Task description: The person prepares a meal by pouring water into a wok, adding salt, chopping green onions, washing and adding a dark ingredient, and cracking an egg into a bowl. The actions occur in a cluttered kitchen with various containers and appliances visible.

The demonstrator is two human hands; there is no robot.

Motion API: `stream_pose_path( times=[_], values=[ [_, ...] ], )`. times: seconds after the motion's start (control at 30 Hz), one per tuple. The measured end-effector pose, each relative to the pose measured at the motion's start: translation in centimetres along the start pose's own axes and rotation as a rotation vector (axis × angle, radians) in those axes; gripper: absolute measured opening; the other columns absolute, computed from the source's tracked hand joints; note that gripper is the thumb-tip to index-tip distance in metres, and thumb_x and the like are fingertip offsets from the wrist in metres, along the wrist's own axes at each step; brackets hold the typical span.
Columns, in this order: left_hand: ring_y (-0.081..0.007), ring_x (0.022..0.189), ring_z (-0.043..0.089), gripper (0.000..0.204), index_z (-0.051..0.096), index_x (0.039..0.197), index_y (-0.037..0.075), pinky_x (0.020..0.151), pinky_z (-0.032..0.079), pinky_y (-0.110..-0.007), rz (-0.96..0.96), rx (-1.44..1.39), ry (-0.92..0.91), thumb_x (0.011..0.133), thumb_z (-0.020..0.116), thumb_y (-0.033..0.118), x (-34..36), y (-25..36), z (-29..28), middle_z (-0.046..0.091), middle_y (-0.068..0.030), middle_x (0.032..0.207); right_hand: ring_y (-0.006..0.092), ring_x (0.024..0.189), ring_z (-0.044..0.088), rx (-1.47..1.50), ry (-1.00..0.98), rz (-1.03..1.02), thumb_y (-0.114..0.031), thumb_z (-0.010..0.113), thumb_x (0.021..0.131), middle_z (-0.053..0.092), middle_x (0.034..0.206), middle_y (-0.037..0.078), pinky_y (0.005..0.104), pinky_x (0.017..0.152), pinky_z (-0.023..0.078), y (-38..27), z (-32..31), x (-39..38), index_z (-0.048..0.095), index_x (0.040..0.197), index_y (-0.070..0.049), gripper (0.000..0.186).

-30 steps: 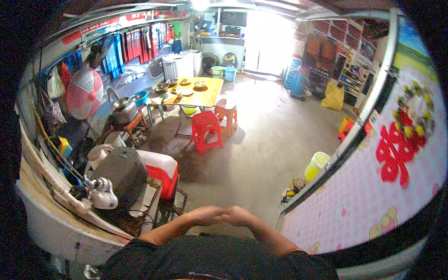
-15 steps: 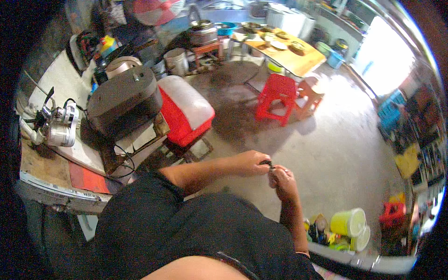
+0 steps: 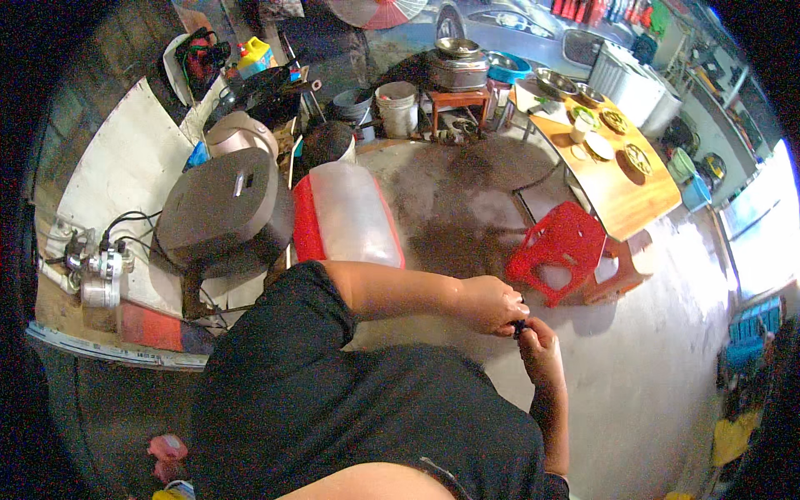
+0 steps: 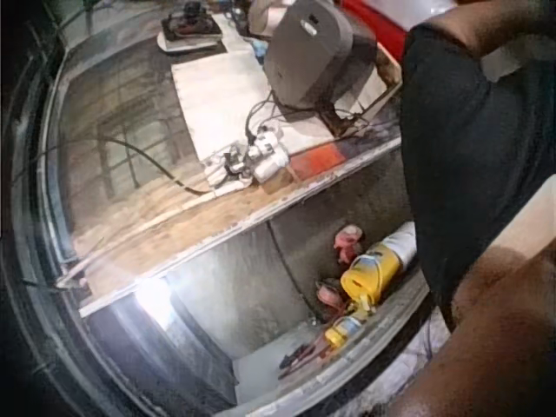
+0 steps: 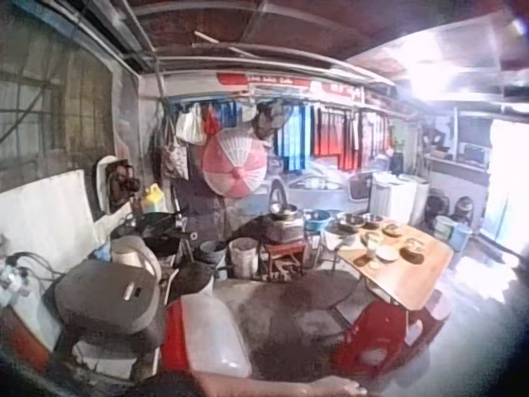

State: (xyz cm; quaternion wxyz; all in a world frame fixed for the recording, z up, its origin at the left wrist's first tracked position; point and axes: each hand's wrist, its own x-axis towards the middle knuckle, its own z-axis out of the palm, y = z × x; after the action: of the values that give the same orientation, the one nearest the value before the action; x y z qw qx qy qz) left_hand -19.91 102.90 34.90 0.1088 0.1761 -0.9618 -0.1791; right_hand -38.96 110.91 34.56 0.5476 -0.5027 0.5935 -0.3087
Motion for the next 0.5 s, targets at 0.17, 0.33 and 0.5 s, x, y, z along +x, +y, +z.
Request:
stream_pose_path(
  times=[0.17,0.33,0.5],
  values=[
    [-0.0332,0.086,0.065,0.034,0.060,0.100,0.003,0.074,0.053,-0.044,-0.146,0.019,0.318,0.086,0.057,0.034,4.9,-13.7,1.3,0.065,-0.0182,0.096,0.0053,0.061,0.040,0.246,-0.100,-0.184,-0.017,0.052,0.091,0.049,0.073,-0.004,0.0207,0.053,0.032,-3.1,-3.7,13.8,0.060,0.094,-0.003,0.017],
    [-0.0175,0.094,0.062,0.026,0.062,0.104,0.004,0.083,0.048,-0.037,-0.825,-0.629,0.607,0.090,0.052,0.024,2.1,-23.7,-4.3,0.066,-0.0120,0.102,0.0088,0.066,0.053,0.581,-0.569,-0.484,-0.020,0.053,0.092,0.058,0.080,-0.001,0.0217,0.057,0.043,-11.4,-9.8,25.7,0.059,0.102,-0.004,0.020],
    [-0.0122,0.103,0.054,0.032,0.057,0.117,0.003,0.094,0.041,-0.031,-0.774,-0.982,0.856,0.089,0.045,0.013,0.9,-25.7,-11.6,0.059,-0.0043,0.114,0.0103,0.072,0.056,0.253,-0.686,-0.106,-0.021,0.050,0.095,0.061,0.085,0.000,0.0244,0.063,0.045,-16.6,-4.9,38.5,0.059,0.106,-0.007,0.020]
  ],
)
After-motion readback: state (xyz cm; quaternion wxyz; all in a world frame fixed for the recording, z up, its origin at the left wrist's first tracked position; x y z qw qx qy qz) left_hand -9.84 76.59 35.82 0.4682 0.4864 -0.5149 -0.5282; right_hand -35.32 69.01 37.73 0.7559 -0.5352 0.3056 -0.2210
